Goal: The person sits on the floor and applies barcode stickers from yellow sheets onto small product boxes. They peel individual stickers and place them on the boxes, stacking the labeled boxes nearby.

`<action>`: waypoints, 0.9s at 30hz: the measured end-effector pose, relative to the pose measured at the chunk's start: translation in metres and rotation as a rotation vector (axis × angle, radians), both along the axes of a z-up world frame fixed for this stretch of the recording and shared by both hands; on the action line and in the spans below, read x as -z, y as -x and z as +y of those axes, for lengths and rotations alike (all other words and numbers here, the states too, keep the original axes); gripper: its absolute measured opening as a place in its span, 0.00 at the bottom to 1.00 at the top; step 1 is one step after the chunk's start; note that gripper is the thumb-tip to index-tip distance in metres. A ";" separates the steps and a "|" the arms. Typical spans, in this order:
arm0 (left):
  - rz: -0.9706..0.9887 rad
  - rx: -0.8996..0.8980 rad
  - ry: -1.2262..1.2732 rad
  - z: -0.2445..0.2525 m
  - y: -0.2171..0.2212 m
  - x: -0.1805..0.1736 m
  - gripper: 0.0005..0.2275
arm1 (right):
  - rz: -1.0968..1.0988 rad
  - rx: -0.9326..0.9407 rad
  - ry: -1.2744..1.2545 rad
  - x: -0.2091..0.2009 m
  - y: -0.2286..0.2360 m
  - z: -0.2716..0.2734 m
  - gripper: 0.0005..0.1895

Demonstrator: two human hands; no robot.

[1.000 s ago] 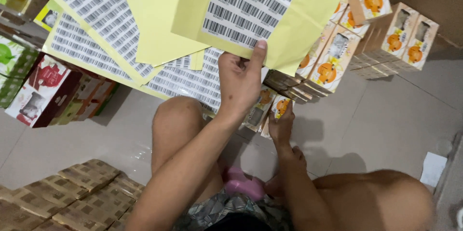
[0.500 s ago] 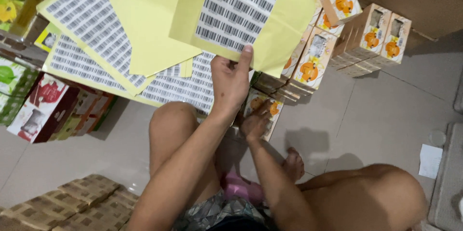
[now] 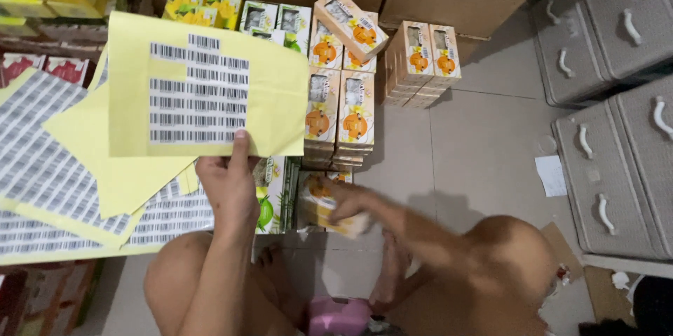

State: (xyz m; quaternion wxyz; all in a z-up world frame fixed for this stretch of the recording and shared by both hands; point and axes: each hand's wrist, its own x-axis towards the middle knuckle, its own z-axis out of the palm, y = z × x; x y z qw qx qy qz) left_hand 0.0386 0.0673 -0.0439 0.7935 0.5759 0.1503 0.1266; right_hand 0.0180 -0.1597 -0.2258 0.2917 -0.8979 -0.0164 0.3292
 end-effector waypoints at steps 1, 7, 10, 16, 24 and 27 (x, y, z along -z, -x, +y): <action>0.009 0.013 0.014 -0.002 0.001 -0.012 0.14 | 0.169 -0.214 -0.075 -0.030 -0.014 -0.021 0.67; 0.179 0.034 -0.009 -0.004 -0.002 -0.034 0.13 | 0.608 -0.282 -0.201 -0.152 -0.070 -0.162 0.61; 0.315 0.045 0.029 -0.020 -0.004 -0.074 0.13 | 0.379 -0.060 0.075 -0.195 -0.114 -0.225 0.54; 0.407 0.059 -0.098 -0.052 -0.013 -0.062 0.08 | -0.185 0.729 0.514 -0.191 -0.202 -0.270 0.57; 0.332 -0.189 -0.388 -0.049 -0.037 0.003 0.09 | -0.387 0.860 0.590 -0.081 -0.309 -0.311 0.52; 0.401 -0.161 -0.358 -0.060 -0.052 -0.002 0.09 | -0.408 0.840 0.595 -0.079 -0.320 -0.317 0.52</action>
